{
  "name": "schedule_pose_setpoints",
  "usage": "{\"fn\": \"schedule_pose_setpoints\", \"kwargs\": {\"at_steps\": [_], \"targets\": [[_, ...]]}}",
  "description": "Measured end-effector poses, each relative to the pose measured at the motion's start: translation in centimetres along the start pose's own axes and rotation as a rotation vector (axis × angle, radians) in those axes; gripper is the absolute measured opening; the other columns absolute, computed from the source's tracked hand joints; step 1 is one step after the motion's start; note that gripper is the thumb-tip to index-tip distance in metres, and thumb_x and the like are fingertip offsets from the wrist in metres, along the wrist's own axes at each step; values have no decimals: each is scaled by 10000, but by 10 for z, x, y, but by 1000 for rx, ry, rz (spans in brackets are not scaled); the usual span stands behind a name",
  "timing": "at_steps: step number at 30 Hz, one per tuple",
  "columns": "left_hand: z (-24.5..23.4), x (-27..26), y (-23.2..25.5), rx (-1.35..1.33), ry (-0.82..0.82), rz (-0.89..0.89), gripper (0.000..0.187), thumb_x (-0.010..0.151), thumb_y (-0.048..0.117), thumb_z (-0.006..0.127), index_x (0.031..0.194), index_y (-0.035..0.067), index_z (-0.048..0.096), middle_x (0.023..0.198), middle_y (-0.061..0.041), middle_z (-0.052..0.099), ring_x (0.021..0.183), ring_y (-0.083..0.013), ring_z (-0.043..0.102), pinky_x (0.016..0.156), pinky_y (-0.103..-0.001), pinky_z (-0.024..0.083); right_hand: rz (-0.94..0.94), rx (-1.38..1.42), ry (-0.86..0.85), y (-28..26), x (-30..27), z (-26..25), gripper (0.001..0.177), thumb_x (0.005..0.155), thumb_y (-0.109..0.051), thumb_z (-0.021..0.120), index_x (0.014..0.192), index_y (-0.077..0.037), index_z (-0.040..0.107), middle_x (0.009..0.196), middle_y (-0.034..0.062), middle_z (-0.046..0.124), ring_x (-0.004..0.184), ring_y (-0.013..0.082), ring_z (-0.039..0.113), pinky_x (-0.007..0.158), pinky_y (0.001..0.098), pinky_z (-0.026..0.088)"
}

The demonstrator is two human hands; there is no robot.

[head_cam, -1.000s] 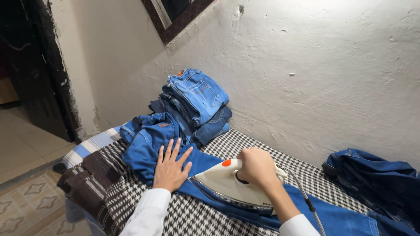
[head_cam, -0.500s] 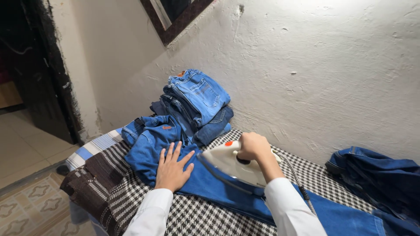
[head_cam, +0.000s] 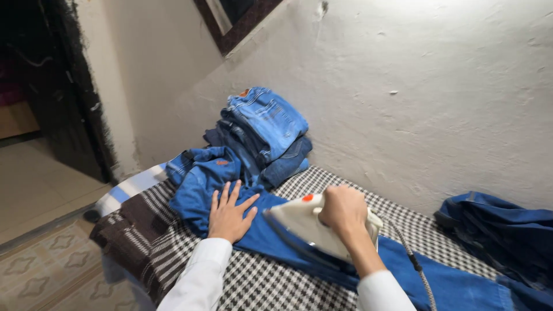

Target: The recorder irons a pair of blue denim jeans on a bed and then folds them into a stack.

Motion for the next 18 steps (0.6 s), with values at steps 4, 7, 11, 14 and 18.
{"fn": "schedule_pose_setpoints", "kwargs": {"at_steps": [4,7,11,14,18], "targets": [[6,7,-5,1,25,7,449,935,542,490,1370,495,586,1656,-40,246,1536,-303,158,1228,-517,56,53,-71,76,10,51,25,216,650,-221,813,829,-101,805,875,157,754,817,341,749,729,428,608],[11,6,-9,8,0,23,454,934,548,490,1376,493,580,1650,-54,250,1529,-315,164,1214,-536,58,125,-73,63,15,67,34,243,662,-232,830,865,-101,805,948,160,755,873,345,752,758,427,608],[10,7,-8,33,-85,31,459,956,557,459,1406,511,537,1656,-53,231,1531,-323,156,1217,-551,45,111,14,-24,20,75,34,289,655,-279,839,878,-102,789,946,155,760,913,333,744,813,434,599],[15,6,-6,42,-124,26,452,974,543,434,1418,525,518,1664,-46,212,1539,-320,144,1224,-549,37,62,45,-150,23,62,32,286,660,-305,826,877,-124,783,937,153,753,918,335,732,826,442,592],[21,10,-10,31,-140,7,438,992,514,405,1416,534,515,1668,-31,201,1543,-301,134,1228,-542,30,-180,96,-252,8,22,24,249,598,-204,765,838,-143,794,853,144,754,840,340,730,787,437,590]]}}
Point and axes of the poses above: each hand's wrist, its own x-axis towards the middle knuckle, its own z-axis out of the palm, y = z × x, the point moved 8 cm from there along x, towards the middle knuckle
